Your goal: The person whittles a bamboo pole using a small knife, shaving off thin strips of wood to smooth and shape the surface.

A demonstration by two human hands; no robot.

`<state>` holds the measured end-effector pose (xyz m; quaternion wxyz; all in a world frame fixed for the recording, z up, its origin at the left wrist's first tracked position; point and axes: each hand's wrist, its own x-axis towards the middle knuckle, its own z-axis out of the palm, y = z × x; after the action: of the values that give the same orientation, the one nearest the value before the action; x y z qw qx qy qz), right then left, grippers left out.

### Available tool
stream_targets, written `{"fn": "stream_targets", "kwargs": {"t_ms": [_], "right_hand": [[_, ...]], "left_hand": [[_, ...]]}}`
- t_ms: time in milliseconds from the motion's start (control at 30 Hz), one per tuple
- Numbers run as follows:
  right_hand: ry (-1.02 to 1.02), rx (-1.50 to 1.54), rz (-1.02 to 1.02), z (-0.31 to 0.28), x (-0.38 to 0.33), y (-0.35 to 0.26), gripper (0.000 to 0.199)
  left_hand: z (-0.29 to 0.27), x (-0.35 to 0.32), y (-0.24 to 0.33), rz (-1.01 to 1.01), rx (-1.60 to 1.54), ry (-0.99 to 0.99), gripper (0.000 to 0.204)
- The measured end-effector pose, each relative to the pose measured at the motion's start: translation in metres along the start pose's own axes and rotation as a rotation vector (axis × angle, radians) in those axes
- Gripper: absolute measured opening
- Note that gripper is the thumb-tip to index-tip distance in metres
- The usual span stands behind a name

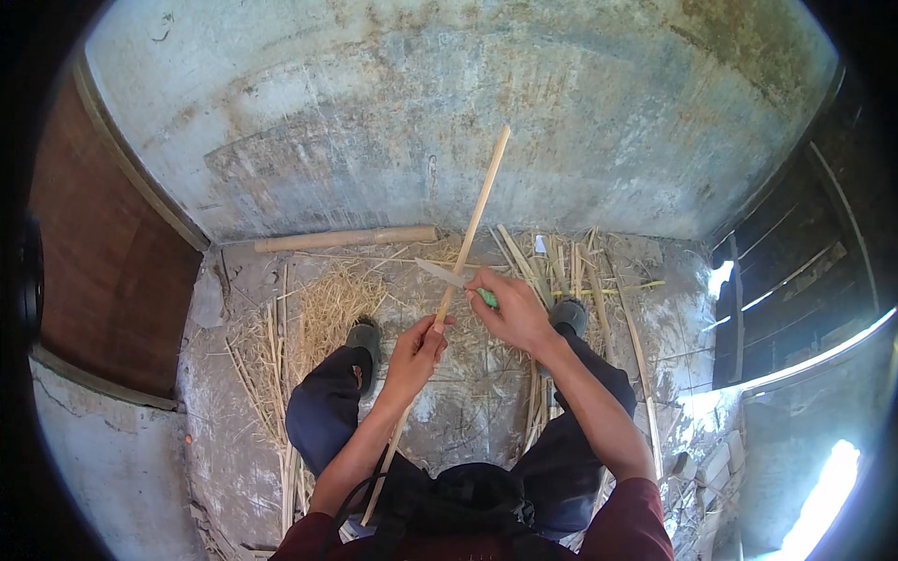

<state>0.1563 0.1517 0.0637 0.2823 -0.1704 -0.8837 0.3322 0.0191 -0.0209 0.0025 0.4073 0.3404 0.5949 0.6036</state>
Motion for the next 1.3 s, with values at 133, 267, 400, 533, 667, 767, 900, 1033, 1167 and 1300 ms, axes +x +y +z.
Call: {"fn": "stream_targets", "kwargs": {"t_ms": [133, 267, 400, 533, 667, 767, 900, 1033, 1167, 1300], "right_hand": [[-0.060, 0.019, -0.004, 0.006, -0.006, 0.005, 0.013], [-0.069, 0.000, -0.109, 0.007, -0.006, 0.003, 0.012], [-0.075, -0.011, -0.080, 0.004, -0.005, -0.002, 0.012], [-0.014, -0.003, -0.104, 0.002, -0.005, 0.003, 0.011], [0.050, -0.023, -0.103, -0.003, 0.000, 0.002, 0.010], [0.057, -0.032, -0.086, -0.003, 0.002, 0.008, 0.010], [0.083, -0.043, -0.134, -0.002, 0.006, 0.013, 0.011], [0.110, -0.035, -0.143, 0.001, 0.007, 0.010, 0.010], [0.111, -0.046, -0.131, 0.005, 0.002, 0.007, 0.011], [0.086, -0.028, -0.134, 0.000, 0.002, 0.006, 0.011]], "left_hand": [[-0.002, -0.002, 0.004, -0.039, -0.054, -0.009, 0.030], [0.001, -0.004, 0.014, -0.137, -0.116, -0.009, 0.030], [-0.003, -0.004, 0.016, -0.082, -0.108, -0.062, 0.029], [0.001, -0.009, 0.027, -0.096, -0.170, -0.089, 0.030], [-0.001, -0.010, 0.028, -0.086, -0.155, -0.094, 0.031], [0.000, -0.010, 0.028, -0.085, -0.167, -0.103, 0.031], [0.001, -0.010, 0.032, -0.123, -0.205, -0.118, 0.034], [-0.002, -0.011, 0.035, -0.103, -0.151, -0.096, 0.032], [-0.004, -0.012, 0.034, -0.112, -0.159, -0.094, 0.032], [-0.005, -0.013, 0.028, -0.072, -0.115, -0.097, 0.033]]}}
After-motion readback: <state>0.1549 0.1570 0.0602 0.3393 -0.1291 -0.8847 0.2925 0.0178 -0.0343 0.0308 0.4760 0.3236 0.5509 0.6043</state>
